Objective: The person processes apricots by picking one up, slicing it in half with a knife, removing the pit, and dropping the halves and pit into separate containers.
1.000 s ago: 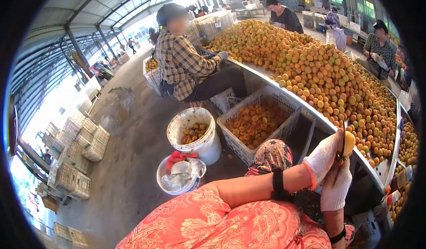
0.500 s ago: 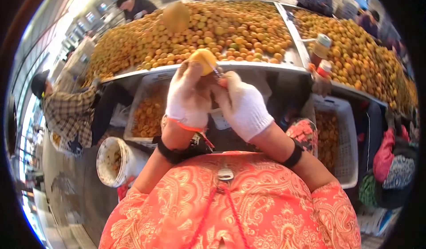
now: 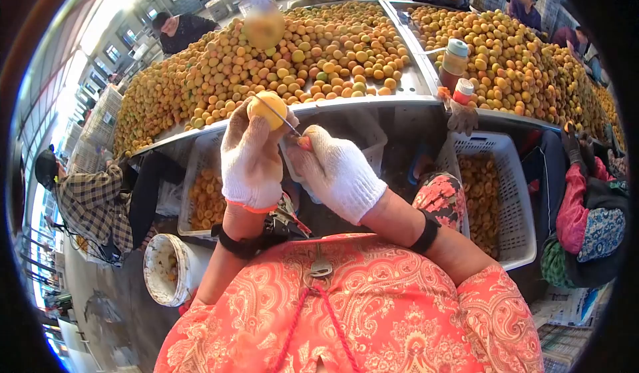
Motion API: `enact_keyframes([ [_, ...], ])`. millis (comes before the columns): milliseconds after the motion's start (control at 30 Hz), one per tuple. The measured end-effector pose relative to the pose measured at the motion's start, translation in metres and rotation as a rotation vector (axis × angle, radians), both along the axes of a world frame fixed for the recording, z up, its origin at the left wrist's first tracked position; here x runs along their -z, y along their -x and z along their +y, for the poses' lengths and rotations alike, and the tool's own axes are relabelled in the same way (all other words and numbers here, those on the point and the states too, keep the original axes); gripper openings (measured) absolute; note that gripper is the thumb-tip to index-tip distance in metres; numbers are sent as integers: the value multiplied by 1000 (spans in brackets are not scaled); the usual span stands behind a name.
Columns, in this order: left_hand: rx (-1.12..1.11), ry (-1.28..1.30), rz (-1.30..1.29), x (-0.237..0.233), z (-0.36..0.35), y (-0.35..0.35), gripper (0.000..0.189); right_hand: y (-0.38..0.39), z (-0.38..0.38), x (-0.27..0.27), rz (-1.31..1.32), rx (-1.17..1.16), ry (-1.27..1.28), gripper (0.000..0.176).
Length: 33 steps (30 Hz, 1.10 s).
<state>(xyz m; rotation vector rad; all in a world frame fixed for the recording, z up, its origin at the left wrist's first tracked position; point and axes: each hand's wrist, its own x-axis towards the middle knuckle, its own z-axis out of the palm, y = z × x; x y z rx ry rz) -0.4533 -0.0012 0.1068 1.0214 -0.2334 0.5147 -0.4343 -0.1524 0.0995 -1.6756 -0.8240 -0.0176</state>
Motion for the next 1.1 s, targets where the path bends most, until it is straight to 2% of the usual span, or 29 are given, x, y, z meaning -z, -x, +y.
enact_keyframes([
  [100,-35,-55,23,-1,-4,3,42,-6,-5,7,-62,20,40,18],
  [233,-59,-107,17,-1,0,3,44,-2,-11,-1,-4,35,16,18],
  [300,-11,4,59,-1,1,4,48,-2,-13,-2,-26,31,43,18],
  [400,2,11,54,-2,-1,4,48,-2,-15,-6,-87,17,99,17],
  [533,-18,-18,81,-3,-2,4,48,-5,-15,2,-118,62,120,18],
  [600,-86,-117,42,-3,-5,4,43,-4,-15,2,-185,128,147,20],
  [733,-74,-103,69,-7,-10,4,41,-4,-9,7,-179,114,132,21],
  [800,143,67,0,-7,-12,3,39,-6,-3,18,-183,136,92,22],
  [933,317,198,111,3,-16,-1,37,-7,0,19,-272,217,149,25],
  [967,319,198,114,4,-18,-3,37,-7,2,17,-244,218,172,28],
  [1033,317,424,257,5,-19,-7,34,-7,2,15,-219,220,195,32],
  [1100,256,363,286,18,-20,-15,32,-7,2,16,-234,221,226,30],
])
